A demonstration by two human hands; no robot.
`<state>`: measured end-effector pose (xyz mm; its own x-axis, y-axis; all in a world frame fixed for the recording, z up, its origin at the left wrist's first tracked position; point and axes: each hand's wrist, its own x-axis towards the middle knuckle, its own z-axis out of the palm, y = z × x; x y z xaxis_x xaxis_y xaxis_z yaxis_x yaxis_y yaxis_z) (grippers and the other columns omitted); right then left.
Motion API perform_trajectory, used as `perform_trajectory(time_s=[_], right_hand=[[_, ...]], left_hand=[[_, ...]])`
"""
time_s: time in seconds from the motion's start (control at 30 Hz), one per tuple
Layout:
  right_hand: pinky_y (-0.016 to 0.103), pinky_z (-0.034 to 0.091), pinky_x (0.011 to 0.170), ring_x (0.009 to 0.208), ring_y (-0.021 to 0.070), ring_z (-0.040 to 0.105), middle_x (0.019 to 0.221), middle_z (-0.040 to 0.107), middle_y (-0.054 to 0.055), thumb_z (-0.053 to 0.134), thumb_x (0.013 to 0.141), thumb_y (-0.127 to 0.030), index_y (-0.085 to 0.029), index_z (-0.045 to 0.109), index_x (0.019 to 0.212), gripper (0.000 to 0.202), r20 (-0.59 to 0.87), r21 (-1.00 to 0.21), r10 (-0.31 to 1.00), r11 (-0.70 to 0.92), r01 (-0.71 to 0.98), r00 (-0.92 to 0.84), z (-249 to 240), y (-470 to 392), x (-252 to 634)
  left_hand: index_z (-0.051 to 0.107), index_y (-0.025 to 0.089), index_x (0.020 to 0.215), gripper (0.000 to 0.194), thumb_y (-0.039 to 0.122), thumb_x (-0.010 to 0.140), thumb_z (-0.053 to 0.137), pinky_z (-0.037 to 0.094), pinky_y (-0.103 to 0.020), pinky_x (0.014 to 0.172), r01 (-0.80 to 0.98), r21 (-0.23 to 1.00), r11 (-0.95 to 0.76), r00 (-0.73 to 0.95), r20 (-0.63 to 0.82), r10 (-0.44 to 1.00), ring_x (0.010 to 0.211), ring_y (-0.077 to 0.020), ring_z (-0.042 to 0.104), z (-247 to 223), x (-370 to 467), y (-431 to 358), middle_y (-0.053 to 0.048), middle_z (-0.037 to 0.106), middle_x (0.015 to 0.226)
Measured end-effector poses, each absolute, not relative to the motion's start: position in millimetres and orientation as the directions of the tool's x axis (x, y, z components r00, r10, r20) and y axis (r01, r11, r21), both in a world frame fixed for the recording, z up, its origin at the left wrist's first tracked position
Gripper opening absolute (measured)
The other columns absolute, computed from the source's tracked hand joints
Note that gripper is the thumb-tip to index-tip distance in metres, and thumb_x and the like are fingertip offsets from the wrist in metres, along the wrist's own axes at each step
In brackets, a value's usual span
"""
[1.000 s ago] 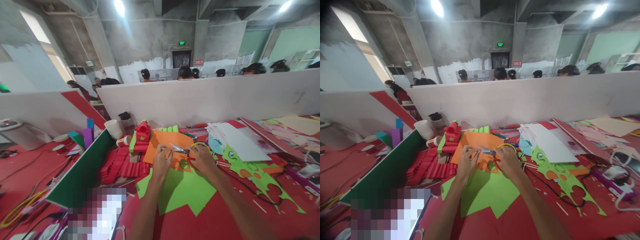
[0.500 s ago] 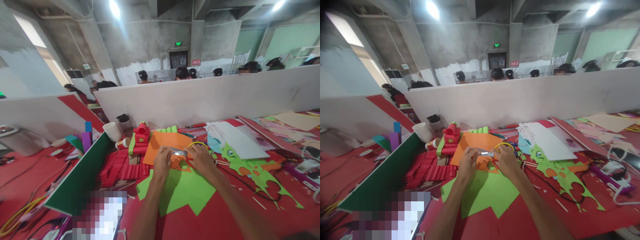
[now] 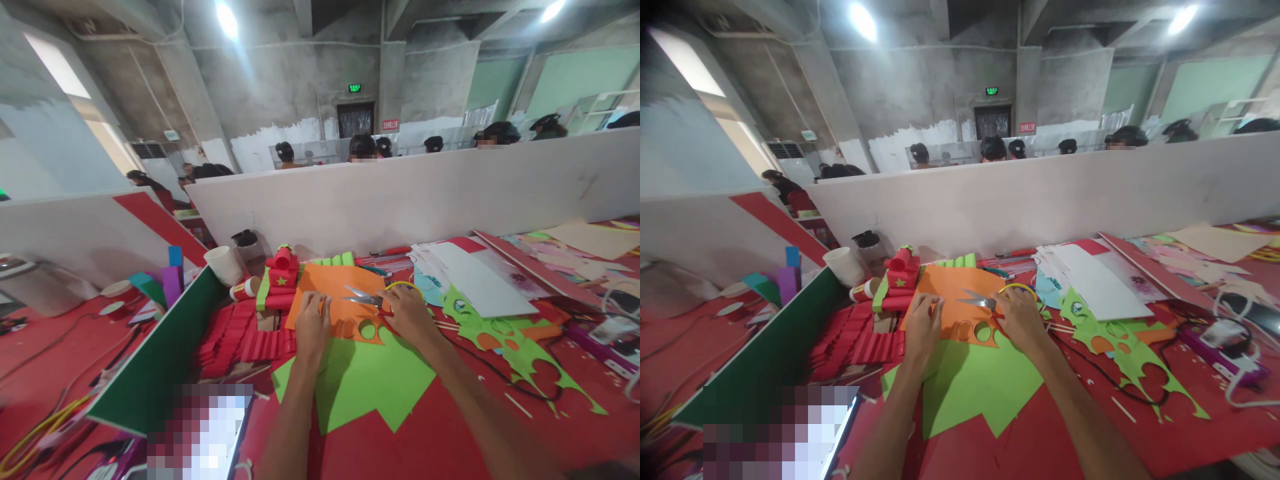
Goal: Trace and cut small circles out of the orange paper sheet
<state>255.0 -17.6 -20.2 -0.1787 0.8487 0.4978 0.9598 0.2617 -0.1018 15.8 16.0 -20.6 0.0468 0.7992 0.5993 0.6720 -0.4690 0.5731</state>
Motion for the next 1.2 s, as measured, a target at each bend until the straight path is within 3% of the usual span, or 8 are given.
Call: perform_trajectory(time_s=[0.2,0.33,0.47,0.6,0.73,0.97,1.1,1.2], right_hand=[[0.039,0.042,0.087,0.094,0.0284,0.059,0.099,0.067,0.010,0.071,0.079,-0.028,-0.020,0.063,0.115,0.037,0.539,-0.258,0.840,0.240,0.936,-0.066,-19.4,-10.9,271.0],[0.034,0.047,0.079,0.085,0.0245,0.063,0.098,0.069,0.008,0.066,0.083,-0.033,-0.021,0.060,0.115,0.034,0.513,-0.480,0.858,0.257,0.839,0.031,-15.8,-13.3,273.2],[0.031,0.049,0.071,0.080,0.0227,0.067,0.091,0.072,0.003,0.059,0.088,-0.035,-0.025,0.057,0.115,0.030,0.388,-0.675,0.920,0.245,0.696,0.053,-17.5,-15.6,270.8],[0.025,0.047,0.053,0.057,0.0173,0.064,0.076,0.070,0.000,0.054,0.090,-0.042,-0.024,0.056,0.111,0.027,0.256,-0.833,0.966,0.200,0.516,0.039,-25.8,-13.2,266.9],[0.021,0.045,0.043,0.047,0.0120,0.058,0.081,0.070,0.001,0.055,0.089,-0.048,-0.022,0.053,0.109,0.032,0.131,-0.933,0.990,0.139,0.331,-0.045,-35.1,-10.0,259.8],[0.019,0.049,0.044,0.062,0.0159,0.069,0.086,0.070,0.004,0.063,0.085,-0.052,-0.022,0.053,0.106,0.038,-0.009,-0.967,0.993,0.021,0.252,-0.114,-45.6,-5.9,253.5],[0.022,0.054,0.049,0.076,0.0208,0.072,0.086,0.070,0.005,0.064,0.085,-0.050,-0.023,0.053,0.111,0.040,-0.033,-0.977,0.992,-0.006,0.214,-0.125,-41.3,-7.2,256.3],[0.026,0.059,0.057,0.087,0.0230,0.071,0.092,0.068,0.005,0.065,0.085,-0.050,-0.025,0.052,0.115,0.041,-0.042,-0.987,0.990,-0.020,0.158,-0.138,-35.5,-11.2,256.0]], left_hand=[[0.063,0.018,0.084,0.028,0.036,0.095,0.046,0.038,-0.023,0.064,0.435,0.594,-0.676,0.635,0.330,0.699,0.070,-0.0142,0.055,-11.6,20.9,6.4,-0.004,0.064,0.082],[0.056,0.016,0.059,0.044,0.047,0.091,0.053,0.024,-0.025,0.052,0.533,0.520,-0.667,0.738,0.101,0.668,0.051,-0.0098,0.037,-15.4,21.1,5.0,0.002,0.049,0.055],[0.054,0.017,0.057,0.043,0.043,0.091,0.053,0.021,-0.026,0.053,0.665,0.405,-0.628,0.665,0.062,0.744,0.052,-0.0108,0.039,-20.7,16.8,9.0,0.001,0.049,0.054],[0.063,0.021,0.092,0.016,0.028,0.093,0.049,0.031,-0.026,0.061,0.784,0.341,-0.519,0.488,0.179,0.854,0.074,-0.0165,0.058,-20.9,11.7,14.1,-0.004,0.066,0.090],[0.055,0.016,0.119,0.030,0.027,0.093,0.047,0.041,-0.032,0.075,0.925,0.260,-0.275,0.183,0.330,0.926,0.099,-0.0259,0.058,-22.1,5.4,16.8,-0.014,0.060,0.112],[0.055,0.014,0.125,0.040,0.032,0.089,0.052,0.044,-0.041,0.081,0.992,0.129,-0.010,-0.043,0.405,0.913,0.102,-0.0337,0.057,-23.7,-1.3,11.4,-0.020,0.058,0.115],[0.052,0.011,0.127,0.045,0.034,0.089,0.053,0.045,-0.040,0.081,0.986,0.160,0.046,-0.106,0.386,0.917,0.100,-0.0335,0.060,-16.3,-4.0,10.8,-0.020,0.062,0.107],[0.047,0.013,0.130,0.047,0.037,0.090,0.051,0.047,-0.041,0.082,0.912,0.409,-0.019,-0.158,0.394,0.905,0.100,-0.0319,0.063,-11.6,-7.5,16.6,-0.019,0.064,0.109]])
